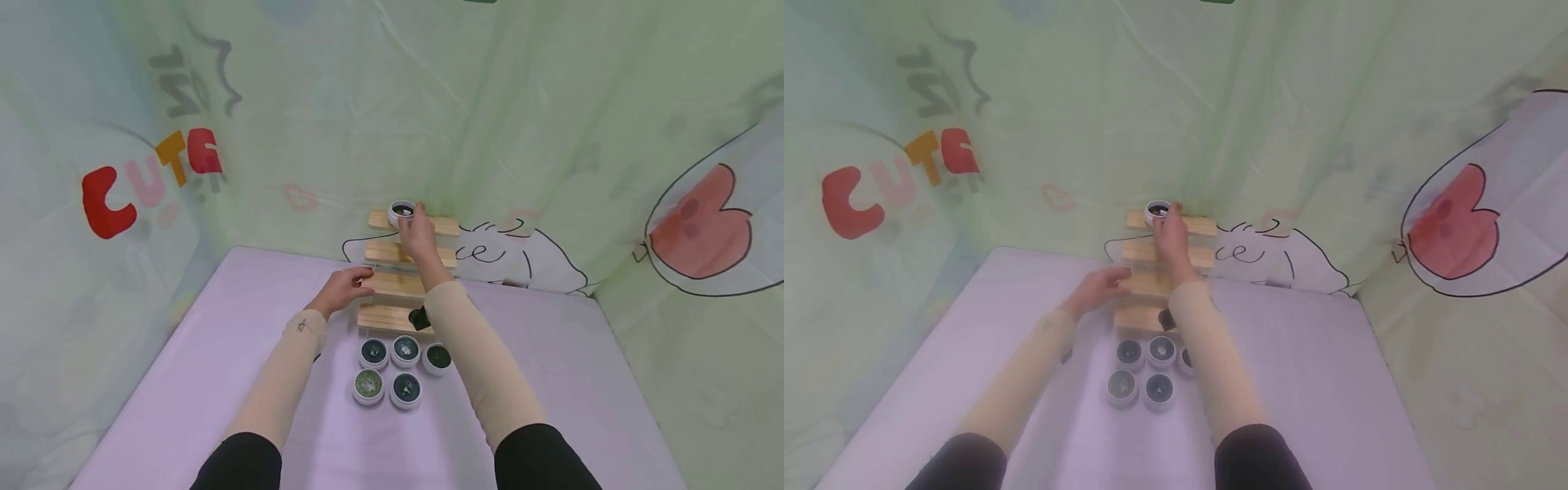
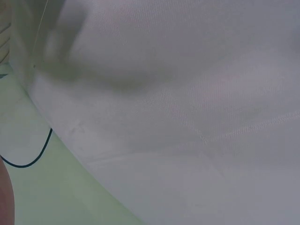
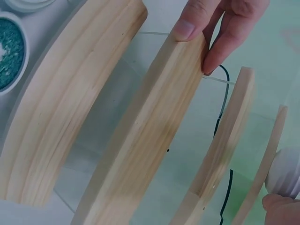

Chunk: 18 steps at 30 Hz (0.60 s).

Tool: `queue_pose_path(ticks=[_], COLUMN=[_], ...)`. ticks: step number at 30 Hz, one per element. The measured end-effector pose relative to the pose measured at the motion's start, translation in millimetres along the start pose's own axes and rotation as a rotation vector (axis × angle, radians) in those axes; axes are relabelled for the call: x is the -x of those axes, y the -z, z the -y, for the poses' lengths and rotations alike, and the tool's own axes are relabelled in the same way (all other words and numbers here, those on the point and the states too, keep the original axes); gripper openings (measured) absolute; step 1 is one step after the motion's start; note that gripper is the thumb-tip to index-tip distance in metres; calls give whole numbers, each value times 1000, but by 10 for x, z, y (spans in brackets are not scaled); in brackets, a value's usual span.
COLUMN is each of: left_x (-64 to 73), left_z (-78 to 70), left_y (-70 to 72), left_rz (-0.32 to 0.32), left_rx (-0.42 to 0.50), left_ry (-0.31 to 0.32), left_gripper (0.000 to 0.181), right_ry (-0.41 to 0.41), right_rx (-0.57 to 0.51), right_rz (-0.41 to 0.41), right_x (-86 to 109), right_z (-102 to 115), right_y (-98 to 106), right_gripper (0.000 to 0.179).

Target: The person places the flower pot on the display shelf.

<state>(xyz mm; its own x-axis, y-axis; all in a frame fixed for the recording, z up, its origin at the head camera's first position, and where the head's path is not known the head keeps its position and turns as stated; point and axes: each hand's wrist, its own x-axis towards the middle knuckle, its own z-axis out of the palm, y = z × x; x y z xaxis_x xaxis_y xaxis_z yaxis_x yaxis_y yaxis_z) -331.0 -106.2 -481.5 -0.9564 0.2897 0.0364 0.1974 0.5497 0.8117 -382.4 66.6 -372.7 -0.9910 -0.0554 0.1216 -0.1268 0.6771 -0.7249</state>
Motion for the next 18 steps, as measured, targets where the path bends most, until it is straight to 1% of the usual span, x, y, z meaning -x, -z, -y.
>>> queue_pose_path(ticks=[4, 8, 11, 14, 18], left_x=[4, 7, 3, 5, 6], left_z=[8, 0, -1, 9, 23], left_y=[-11, -6, -7, -8, -10], left_rz=[-6, -4, -7, -14, -17], left_rx=[-9, -2, -2, -12, -6], left_ry=[-14, -21, -33, -47, -37], left_gripper=[52, 52, 52, 51, 51], right_ry=[30, 20, 10, 23, 22], right_rx=[3, -32, -66, -104, -128], right_rz=[14, 27, 11, -25, -61], right_x=[89, 206, 295, 391, 527], right_z=[-34, -111, -204, -303, -452], right_y=[66, 143, 201, 253, 302], right_gripper=[64, 66, 69, 70, 72])
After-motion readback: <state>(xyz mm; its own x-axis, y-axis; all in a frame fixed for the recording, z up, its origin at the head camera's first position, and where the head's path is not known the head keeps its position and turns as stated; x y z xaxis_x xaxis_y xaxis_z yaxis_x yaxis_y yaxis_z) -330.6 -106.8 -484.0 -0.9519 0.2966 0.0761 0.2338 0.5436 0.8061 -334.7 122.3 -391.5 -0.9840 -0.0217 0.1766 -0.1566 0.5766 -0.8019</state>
